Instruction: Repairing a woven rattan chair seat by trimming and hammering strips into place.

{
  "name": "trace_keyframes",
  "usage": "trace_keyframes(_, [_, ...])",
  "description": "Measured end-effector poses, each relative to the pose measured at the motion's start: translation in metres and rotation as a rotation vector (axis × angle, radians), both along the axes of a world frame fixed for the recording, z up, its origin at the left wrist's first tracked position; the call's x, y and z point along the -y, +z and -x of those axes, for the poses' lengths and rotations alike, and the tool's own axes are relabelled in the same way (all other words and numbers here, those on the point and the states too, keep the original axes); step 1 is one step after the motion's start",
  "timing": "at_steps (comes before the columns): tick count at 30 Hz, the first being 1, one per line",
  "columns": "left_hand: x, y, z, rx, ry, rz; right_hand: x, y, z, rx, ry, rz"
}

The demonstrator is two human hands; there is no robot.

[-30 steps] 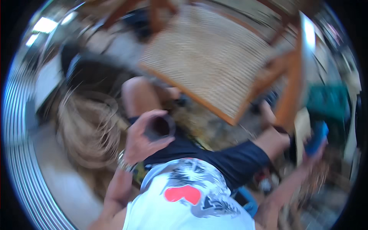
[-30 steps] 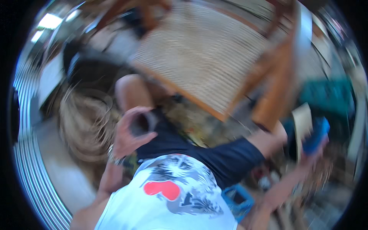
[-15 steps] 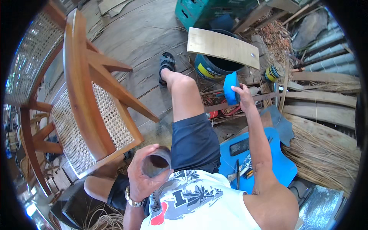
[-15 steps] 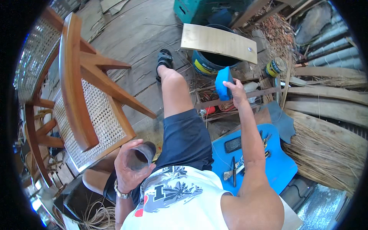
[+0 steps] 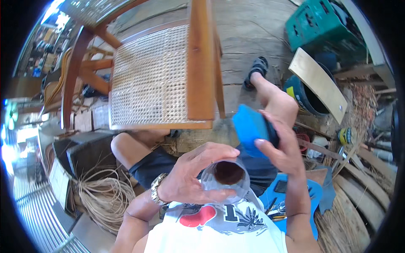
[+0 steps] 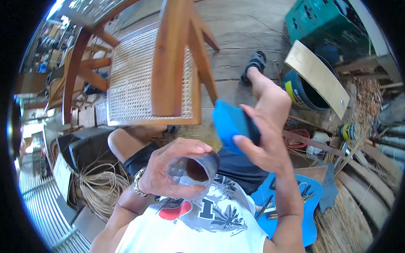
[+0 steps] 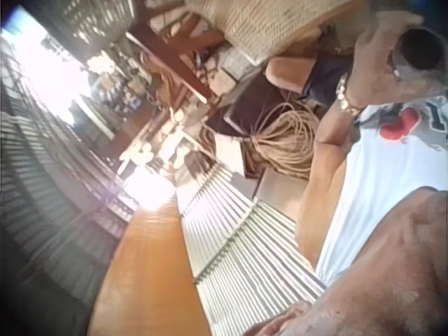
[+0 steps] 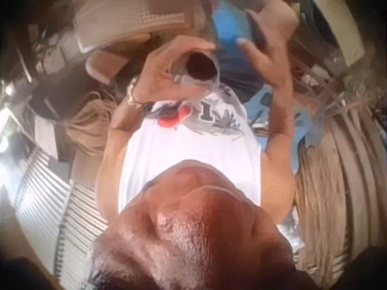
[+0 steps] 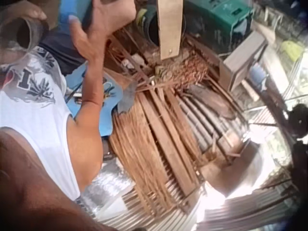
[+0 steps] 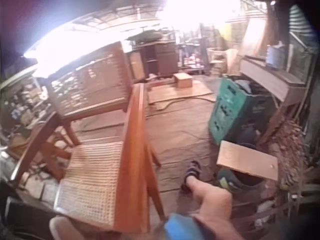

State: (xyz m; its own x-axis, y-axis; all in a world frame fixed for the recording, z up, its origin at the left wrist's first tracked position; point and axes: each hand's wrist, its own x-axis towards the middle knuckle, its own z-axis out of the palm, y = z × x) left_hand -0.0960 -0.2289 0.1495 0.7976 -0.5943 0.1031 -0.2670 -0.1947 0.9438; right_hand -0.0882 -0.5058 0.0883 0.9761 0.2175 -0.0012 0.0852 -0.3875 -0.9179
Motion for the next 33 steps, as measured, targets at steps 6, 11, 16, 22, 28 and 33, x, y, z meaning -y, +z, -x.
trace_keyframes(6, [-0.057, 0.000, 0.048, -0.073, 0.201, -0.120, -0.132, -0.049, -0.044, 0.065, 0.403, 0.098])
trace_keyframes(11, [-0.072, -0.012, 0.058, -0.195, 0.450, -0.083, -0.185, -0.072, -0.075, 0.194, 0.387, 0.380])
trace_keyframes(16, [-0.058, -0.018, 0.044, -0.150, 0.440, -0.061, -0.104, -0.043, -0.047, 0.458, 0.328, 0.381])
trace_keyframes(22, [0.013, -0.025, 0.011, -0.021, 0.164, -0.156, 0.006, 0.016, 0.044, 0.081, 0.207, 0.200])
trace_keyframes(28, [0.115, -0.040, -0.026, 0.090, -0.204, -0.032, 0.028, -0.004, 0.076, 0.142, -0.144, 0.063])
trace_keyframes(33, [0.188, -0.056, -0.046, 0.184, -0.264, 0.033, 0.069, -0.014, 0.071, 0.162, -0.534, 0.021])
